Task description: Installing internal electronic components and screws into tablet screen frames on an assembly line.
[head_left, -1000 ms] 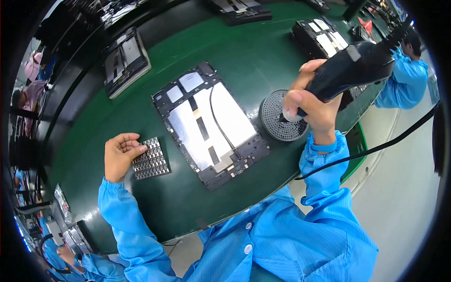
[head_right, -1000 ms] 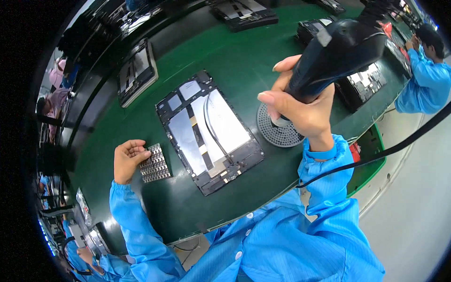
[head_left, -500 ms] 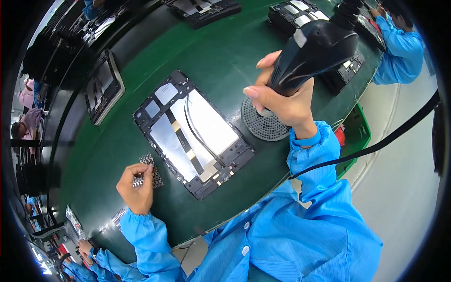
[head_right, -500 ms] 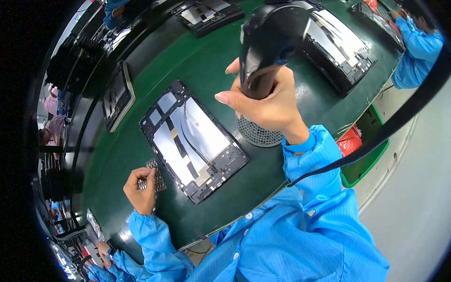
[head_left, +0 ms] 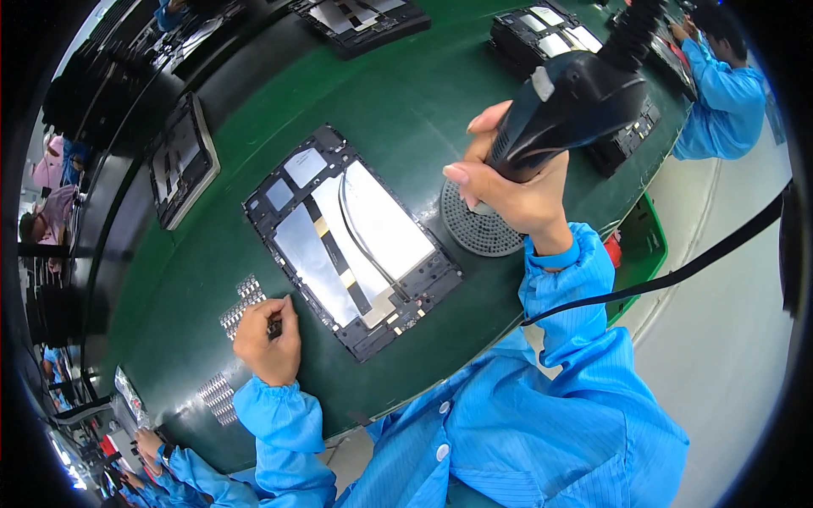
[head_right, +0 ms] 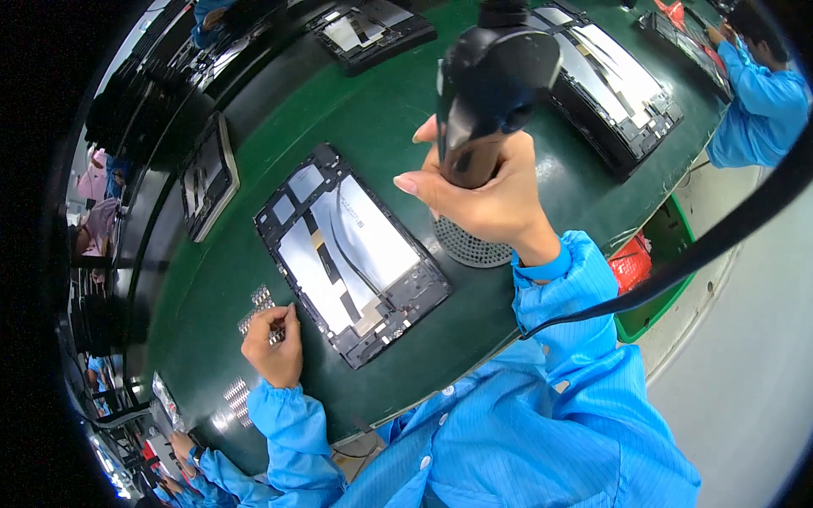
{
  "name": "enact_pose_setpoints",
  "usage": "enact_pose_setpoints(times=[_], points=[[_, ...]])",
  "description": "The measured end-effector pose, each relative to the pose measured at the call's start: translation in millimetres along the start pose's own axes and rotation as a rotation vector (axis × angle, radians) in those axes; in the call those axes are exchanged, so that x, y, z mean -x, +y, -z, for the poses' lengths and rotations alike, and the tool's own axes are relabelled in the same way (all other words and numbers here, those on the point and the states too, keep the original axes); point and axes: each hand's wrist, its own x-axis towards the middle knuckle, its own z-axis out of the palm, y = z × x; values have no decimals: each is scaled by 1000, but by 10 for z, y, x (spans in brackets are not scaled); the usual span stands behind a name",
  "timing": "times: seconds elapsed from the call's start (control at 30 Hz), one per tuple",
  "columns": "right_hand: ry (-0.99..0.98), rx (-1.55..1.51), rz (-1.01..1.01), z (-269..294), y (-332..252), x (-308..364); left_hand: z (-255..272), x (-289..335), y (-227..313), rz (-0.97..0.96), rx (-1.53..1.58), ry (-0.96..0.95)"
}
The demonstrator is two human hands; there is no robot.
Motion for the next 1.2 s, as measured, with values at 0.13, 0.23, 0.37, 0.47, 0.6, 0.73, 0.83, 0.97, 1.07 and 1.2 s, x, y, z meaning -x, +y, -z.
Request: enact_pose_setpoints(times=[0.13,0.23,0.37,0.47,0.6,0.73,0.83,0.97,1.07,1.2], points=[[66,-33,55,-72,-114,-51,-41,33,85,4,61,-67],[101,-120,104,-198,-233,-142,-57,59,80,37,132,-50],[-28,-218,155,-570,-316,-321,-38,93,-2,-70,235,-93],[-138,-409,132,-988,-423,-458,-1,56,5,-38,325,-104],[-224,-311,49,-1545,-348,-626,29,79,-20,34,365,-24],[-292,-300,-19,-1953,-148,-663,54,65,-93,113,369,10],[-324,-299,-71,-2067,-76,-641,15,-11,-208,345,611,48],[-324,-258,-53,-2048,-118,-635,107,-217,-234,423,716,-135],[-347,-267,-68,-2091,-125,-603,146,-276,-259,626,925,-257],[-356,-246,-57,-2097,-138,-582,57,-271,-244,487,862,-240]])
